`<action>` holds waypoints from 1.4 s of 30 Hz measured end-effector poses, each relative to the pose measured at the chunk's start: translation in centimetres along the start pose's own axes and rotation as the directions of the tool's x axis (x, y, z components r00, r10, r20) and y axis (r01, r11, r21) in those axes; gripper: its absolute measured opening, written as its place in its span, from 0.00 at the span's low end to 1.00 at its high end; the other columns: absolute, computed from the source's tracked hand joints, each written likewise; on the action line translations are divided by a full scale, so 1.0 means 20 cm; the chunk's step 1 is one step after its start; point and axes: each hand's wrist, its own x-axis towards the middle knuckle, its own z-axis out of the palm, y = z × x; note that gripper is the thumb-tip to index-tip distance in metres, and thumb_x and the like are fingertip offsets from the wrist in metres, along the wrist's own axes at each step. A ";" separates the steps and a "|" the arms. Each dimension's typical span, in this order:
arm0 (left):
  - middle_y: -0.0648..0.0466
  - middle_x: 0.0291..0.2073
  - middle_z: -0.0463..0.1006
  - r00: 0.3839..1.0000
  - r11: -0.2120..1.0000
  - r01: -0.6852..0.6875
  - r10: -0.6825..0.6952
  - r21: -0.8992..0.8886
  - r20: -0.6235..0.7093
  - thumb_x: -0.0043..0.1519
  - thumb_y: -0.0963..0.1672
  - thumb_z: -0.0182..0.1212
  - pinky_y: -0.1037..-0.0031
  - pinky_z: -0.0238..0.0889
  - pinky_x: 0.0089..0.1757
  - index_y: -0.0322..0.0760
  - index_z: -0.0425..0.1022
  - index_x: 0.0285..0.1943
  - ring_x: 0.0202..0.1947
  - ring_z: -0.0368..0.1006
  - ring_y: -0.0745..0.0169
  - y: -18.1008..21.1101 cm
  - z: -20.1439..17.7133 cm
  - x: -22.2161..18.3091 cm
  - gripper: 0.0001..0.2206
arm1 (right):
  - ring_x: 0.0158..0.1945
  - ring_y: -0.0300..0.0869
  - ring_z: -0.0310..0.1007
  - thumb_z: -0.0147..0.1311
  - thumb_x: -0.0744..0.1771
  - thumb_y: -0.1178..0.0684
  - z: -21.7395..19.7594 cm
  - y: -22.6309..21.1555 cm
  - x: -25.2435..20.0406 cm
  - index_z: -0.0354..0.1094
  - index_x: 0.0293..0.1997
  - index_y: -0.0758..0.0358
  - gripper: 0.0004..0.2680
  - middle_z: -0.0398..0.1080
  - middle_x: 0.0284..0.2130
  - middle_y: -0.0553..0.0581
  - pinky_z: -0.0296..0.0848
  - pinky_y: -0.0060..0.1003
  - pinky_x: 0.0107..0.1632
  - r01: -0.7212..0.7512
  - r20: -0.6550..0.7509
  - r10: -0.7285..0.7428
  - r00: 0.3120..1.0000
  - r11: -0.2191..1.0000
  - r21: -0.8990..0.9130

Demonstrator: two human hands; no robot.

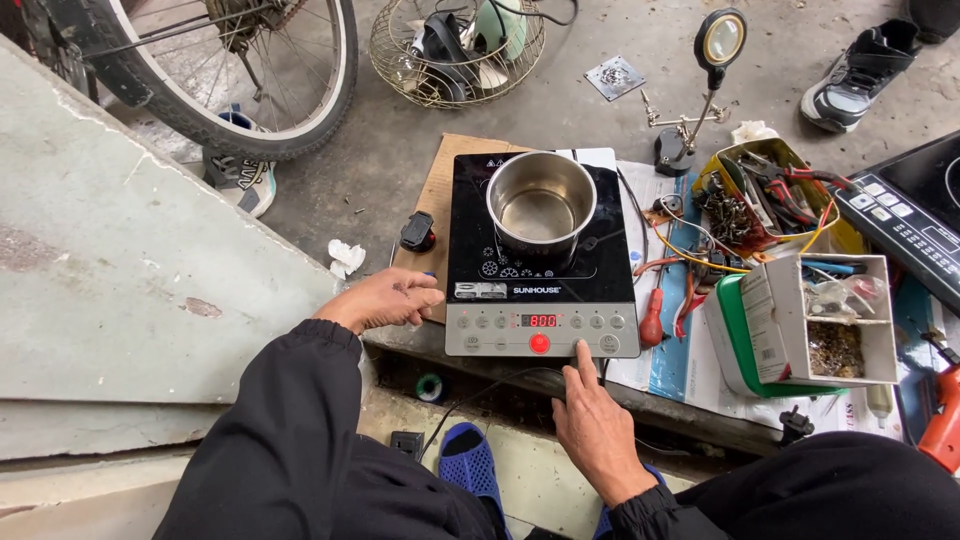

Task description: Verifying and testing the settings of an induction cooker by pressing buttons and placing a pot on the surface.

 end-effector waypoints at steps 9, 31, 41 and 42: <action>0.49 0.39 0.86 0.999 0.999 -0.039 0.039 -0.020 0.014 0.64 0.46 0.68 0.81 0.66 0.32 0.26 0.71 0.79 0.31 0.77 0.66 -0.02 0.00 0.03 0.32 | 0.18 0.43 0.78 0.58 0.64 0.52 0.05 0.03 0.02 0.66 0.31 0.63 0.07 0.53 0.81 0.74 0.73 0.34 0.19 0.093 -0.053 -0.109 0.993 0.967 -0.236; 0.51 0.35 0.82 1.000 0.998 -0.027 0.027 -0.056 0.004 0.64 0.46 0.67 0.80 0.62 0.32 0.29 0.78 0.73 0.31 0.74 0.66 0.02 -0.01 -0.11 0.27 | 0.23 0.42 0.78 0.64 0.63 0.51 0.09 -0.01 -0.07 0.64 0.33 0.60 0.10 0.40 0.81 0.85 0.76 0.32 0.22 0.126 0.045 -0.119 0.992 0.960 -0.248; 0.50 0.35 0.83 0.999 0.997 0.040 -0.041 -0.062 -0.012 0.65 0.46 0.69 0.80 0.61 0.31 0.30 0.84 0.67 0.30 0.73 0.67 -0.07 -0.02 -0.06 0.22 | 0.26 0.45 0.79 0.61 0.64 0.52 0.08 -0.03 -0.07 0.64 0.35 0.61 0.08 0.38 0.81 0.88 0.78 0.33 0.22 0.119 0.106 -0.099 0.989 0.971 -0.205; 0.50 0.35 0.83 0.999 0.998 0.038 -0.039 -0.056 -0.011 0.65 0.46 0.69 0.80 0.61 0.31 0.30 0.84 0.67 0.30 0.73 0.67 -0.06 -0.02 -0.06 0.22 | 0.26 0.45 0.79 0.61 0.64 0.52 0.08 -0.03 -0.07 0.64 0.35 0.61 0.08 0.38 0.81 0.88 0.78 0.33 0.22 0.114 0.103 -0.095 0.990 0.973 -0.202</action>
